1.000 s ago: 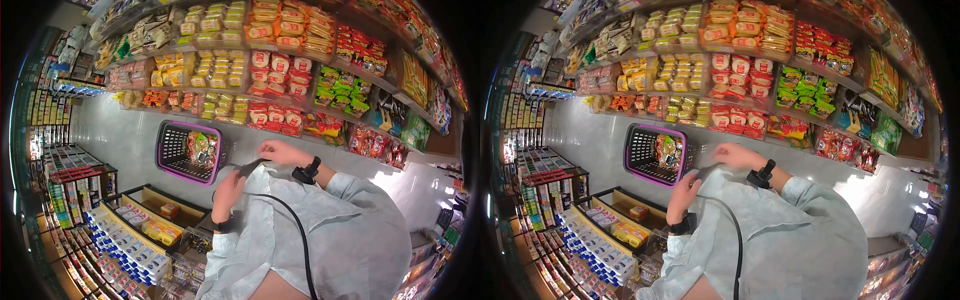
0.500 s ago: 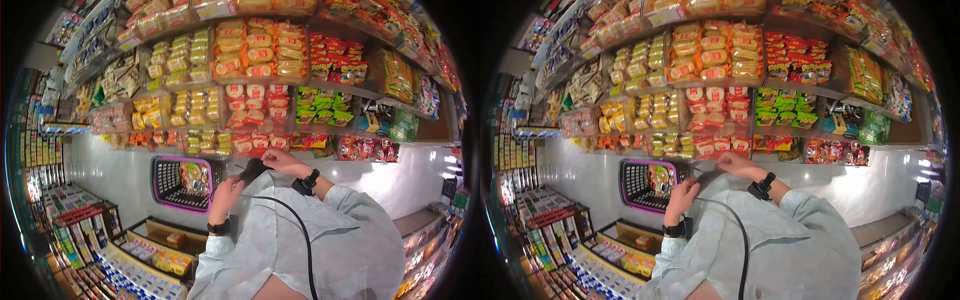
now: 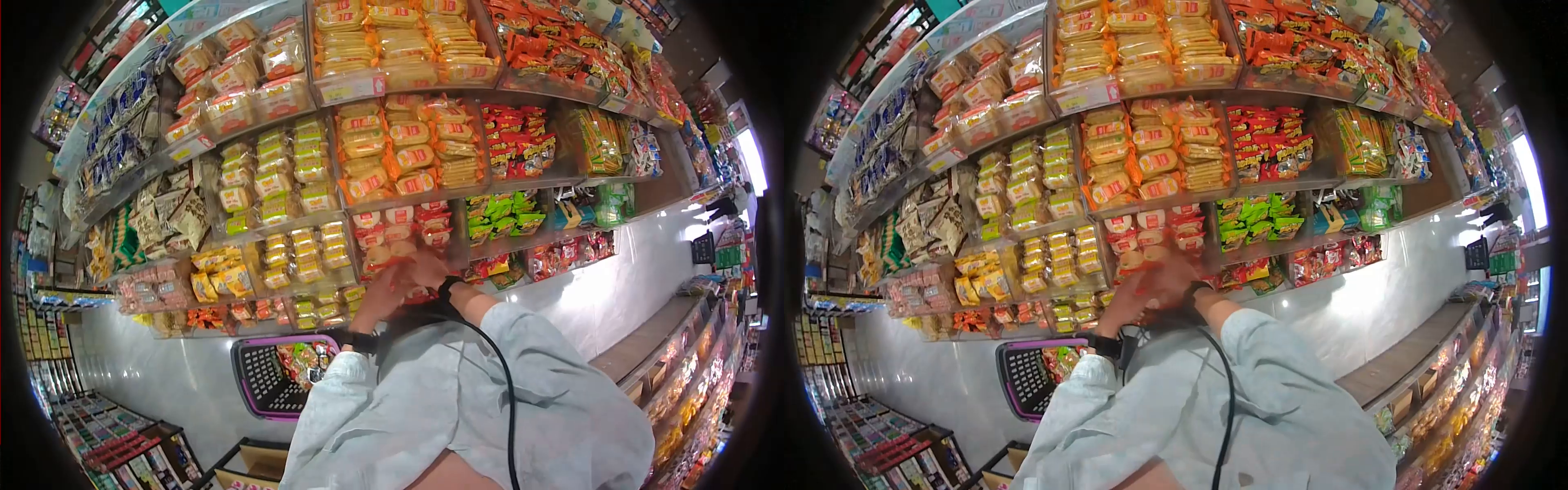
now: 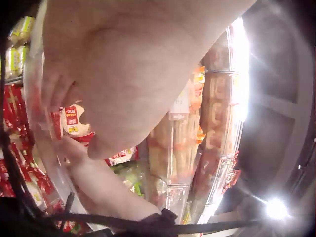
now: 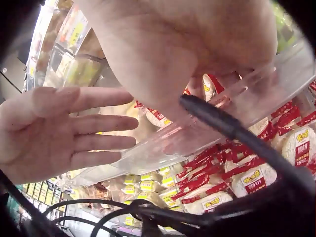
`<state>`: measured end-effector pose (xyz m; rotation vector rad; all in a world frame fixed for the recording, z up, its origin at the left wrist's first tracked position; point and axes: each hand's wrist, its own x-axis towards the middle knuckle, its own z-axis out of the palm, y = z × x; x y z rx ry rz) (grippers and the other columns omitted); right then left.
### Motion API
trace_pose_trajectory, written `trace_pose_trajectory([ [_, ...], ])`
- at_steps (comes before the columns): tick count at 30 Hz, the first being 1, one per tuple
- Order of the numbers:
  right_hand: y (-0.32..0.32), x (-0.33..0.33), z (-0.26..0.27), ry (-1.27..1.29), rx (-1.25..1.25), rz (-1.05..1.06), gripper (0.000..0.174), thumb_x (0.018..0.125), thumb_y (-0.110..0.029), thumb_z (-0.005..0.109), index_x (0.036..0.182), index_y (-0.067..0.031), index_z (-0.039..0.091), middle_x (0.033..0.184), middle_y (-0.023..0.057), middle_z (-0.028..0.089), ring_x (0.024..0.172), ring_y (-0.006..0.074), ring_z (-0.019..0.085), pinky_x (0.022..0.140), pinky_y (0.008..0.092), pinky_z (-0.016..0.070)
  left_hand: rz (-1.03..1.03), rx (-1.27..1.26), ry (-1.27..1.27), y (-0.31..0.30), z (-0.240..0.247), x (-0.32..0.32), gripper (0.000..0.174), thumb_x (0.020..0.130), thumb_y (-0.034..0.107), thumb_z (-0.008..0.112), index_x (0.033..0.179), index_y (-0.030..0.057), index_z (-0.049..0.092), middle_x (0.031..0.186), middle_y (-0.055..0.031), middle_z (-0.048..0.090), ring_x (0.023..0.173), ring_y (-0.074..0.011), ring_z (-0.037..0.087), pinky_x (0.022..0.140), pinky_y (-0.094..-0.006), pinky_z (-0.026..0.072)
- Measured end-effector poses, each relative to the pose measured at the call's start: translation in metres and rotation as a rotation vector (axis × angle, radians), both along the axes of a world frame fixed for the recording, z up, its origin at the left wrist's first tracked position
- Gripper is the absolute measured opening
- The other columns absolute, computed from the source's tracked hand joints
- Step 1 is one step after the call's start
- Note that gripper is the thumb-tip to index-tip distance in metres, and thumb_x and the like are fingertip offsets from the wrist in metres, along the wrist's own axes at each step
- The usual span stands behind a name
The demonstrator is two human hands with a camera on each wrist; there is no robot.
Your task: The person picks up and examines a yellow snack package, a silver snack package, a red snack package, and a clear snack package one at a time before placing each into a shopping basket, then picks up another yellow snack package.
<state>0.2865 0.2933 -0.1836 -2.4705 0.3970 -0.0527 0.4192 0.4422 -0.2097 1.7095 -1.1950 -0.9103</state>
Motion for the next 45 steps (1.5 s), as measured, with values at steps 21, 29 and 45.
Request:
trace_pose_trajectory([
  [21, 0.029, -0.044, 0.078, -0.183, 0.546, -0.469, 0.041, 0.093, -0.021, 0.074, 0.132, -0.0110, 0.067, 0.124, 0.0073, 0.070, 0.105, 0.0187, 0.067, 0.092, 0.0311, 0.0534, 0.044, -0.171, 0.043, -0.003, 0.038, 0.020, 0.026, 0.096, 0.017, 0.066, 0.118, 0.0027, 0.067, 0.096, -0.0186, 0.071, 0.089, -0.0320, 0.071, 0.079, -0.0381, 0.0556],
  [29, 0.054, -0.064, 0.156, -0.004, 0.533, -0.386, 0.045, 0.093, -0.021, 0.075, 0.132, -0.0019, 0.062, 0.116, 0.0067, 0.069, 0.108, 0.0126, 0.066, 0.093, 0.0289, 0.0530, 0.039, 0.025, 0.468, 0.037, 0.132, 0.007, 0.026, 0.101, 0.024, 0.067, 0.110, -0.0006, 0.069, 0.082, -0.0019, 0.067, 0.074, -0.0054, 0.057, 0.066, -0.0241, 0.0474],
  [45, 0.118, -0.191, 0.145, -0.446, 1.036, -0.500, 0.033, 0.102, -0.012, 0.061, 0.133, -0.0034, 0.051, 0.111, 0.0040, 0.062, 0.102, 0.0107, 0.062, 0.089, 0.0265, 0.0529, 0.314, 0.009, 0.130, 0.143, 0.193, -0.201, 0.026, 0.098, 0.026, 0.066, 0.097, 0.0002, 0.064, 0.081, -0.0150, 0.065, 0.069, -0.0253, 0.063, 0.065, -0.0366, 0.0495],
])
